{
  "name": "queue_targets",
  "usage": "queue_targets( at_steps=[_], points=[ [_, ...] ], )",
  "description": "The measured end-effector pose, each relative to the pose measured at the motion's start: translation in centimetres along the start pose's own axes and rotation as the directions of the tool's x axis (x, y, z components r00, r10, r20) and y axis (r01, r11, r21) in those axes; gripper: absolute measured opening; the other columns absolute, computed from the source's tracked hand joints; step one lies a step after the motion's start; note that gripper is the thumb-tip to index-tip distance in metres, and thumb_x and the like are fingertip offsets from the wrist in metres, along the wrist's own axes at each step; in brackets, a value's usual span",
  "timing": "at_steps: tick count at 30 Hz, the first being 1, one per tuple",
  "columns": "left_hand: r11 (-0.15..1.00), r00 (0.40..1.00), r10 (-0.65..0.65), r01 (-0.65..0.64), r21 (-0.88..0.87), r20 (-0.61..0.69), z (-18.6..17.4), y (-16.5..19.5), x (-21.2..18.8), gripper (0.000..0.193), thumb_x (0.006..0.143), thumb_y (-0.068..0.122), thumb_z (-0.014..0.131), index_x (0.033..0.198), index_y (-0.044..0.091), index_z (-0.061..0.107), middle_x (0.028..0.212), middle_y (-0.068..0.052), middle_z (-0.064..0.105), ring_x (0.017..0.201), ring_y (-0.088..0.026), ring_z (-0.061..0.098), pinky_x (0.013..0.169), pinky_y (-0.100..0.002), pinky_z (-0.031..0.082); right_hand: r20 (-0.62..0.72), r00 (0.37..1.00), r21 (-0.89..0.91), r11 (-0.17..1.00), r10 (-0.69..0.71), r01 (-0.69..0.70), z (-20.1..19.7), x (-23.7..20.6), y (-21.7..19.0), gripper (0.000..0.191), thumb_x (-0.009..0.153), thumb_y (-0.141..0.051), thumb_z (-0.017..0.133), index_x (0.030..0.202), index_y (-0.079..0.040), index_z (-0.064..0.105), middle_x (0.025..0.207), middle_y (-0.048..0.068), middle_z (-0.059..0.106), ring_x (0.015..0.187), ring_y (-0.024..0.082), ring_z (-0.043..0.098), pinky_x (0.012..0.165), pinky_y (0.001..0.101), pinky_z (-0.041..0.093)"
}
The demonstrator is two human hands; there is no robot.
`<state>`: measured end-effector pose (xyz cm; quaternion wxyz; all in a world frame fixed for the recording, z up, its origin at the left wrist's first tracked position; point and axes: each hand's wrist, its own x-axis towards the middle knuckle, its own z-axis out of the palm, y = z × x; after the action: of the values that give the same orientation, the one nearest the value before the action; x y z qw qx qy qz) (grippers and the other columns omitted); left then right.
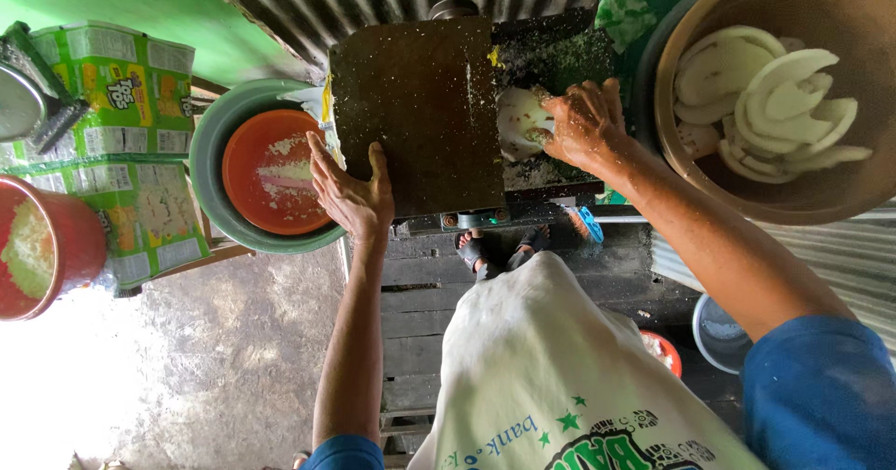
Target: The person grates coconut halves against a manual rotary grater, letting the shredded coconut fall into a red bowl, and repeats this with several coconut halves. They then mix the grated coconut with a pink spoon, add a white powdery ingredient, and pour liquid from a plastic bag into a green basin.
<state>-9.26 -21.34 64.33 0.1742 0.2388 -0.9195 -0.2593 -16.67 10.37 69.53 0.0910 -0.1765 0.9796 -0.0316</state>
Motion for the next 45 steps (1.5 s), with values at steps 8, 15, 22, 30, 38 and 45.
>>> queue_targets(
  at_steps=[8,15,22,30,38,45],
  points=[
    [1.0,1.0,-0.01,0.01,0.006,0.006,-0.2,0.1,0.1,0.101,0.091,0.063,0.069,0.165,0.009,0.024,0.151,-0.027,0.049,0.135,-0.043,0.05,0.107,-0.06,0.04,0.104,0.993,-0.018,0.999,0.052,-0.051,-0.6,0.8,-0.9,0.033,0.071,-0.028,0.084,0.101,-0.014,0.077,0.101,0.017,0.069,0.107,0.035,0.059,0.098,0.0576,0.037],
    [1.0,1.0,0.017,-0.017,-0.019,-0.012,-0.2,-0.1,0.0,0.1,0.092,0.059,0.071,0.164,0.008,0.025,0.151,-0.026,0.05,0.134,-0.043,0.051,0.109,-0.058,0.042,0.215,0.972,-0.07,0.994,0.098,-0.084,-0.7,1.1,-1.3,0.023,0.078,-0.026,0.079,0.096,-0.011,0.076,0.104,0.018,0.069,0.109,0.034,0.06,0.096,0.0525,0.042],
    [1.0,1.0,0.029,-0.029,-0.013,-0.007,0.0,-0.4,0.0,0.1,0.093,0.061,0.069,0.164,0.007,0.024,0.151,-0.026,0.05,0.135,-0.042,0.051,0.108,-0.058,0.042,0.184,0.982,-0.053,0.998,0.051,-0.041,-0.5,1.0,-1.6,0.031,0.075,-0.028,0.08,0.097,-0.007,0.073,0.105,0.019,0.064,0.104,0.033,0.057,0.093,0.0522,0.038],
    [0.999,0.999,0.041,-0.041,-0.019,-0.008,-0.1,-0.7,-0.1,0.101,0.094,0.062,0.069,0.165,0.007,0.023,0.151,-0.026,0.05,0.135,-0.042,0.051,0.11,-0.058,0.042,0.276,0.958,-0.098,0.994,0.077,-0.051,-1.0,1.2,-2.5,0.03,0.08,-0.03,0.077,0.099,-0.008,0.073,0.106,0.018,0.065,0.107,0.032,0.057,0.096,0.0507,0.039],
    [0.999,0.999,0.033,-0.034,-0.042,-0.012,-0.2,-0.4,0.0,0.101,0.091,0.059,0.071,0.165,0.009,0.023,0.152,-0.025,0.05,0.135,-0.042,0.052,0.11,-0.056,0.041,0.065,0.996,0.038,0.997,0.065,-0.068,-0.6,0.9,-3.0,0.046,0.068,-0.026,0.084,0.108,-0.007,0.071,0.117,0.027,0.063,0.118,0.045,0.055,0.106,0.0667,0.035],
    [0.997,0.998,0.058,-0.06,-0.047,-0.034,-0.2,-0.1,0.2,0.1,0.093,0.061,0.071,0.164,0.008,0.025,0.154,-0.025,0.05,0.137,-0.043,0.051,0.114,-0.056,0.04,0.001,0.993,0.496,0.862,0.122,-0.106,-0.6,0.4,-1.6,0.055,0.081,-0.021,0.085,0.129,-0.008,0.061,0.11,0.021,0.073,0.1,0.037,0.072,0.091,0.0474,0.058]
  ],
)
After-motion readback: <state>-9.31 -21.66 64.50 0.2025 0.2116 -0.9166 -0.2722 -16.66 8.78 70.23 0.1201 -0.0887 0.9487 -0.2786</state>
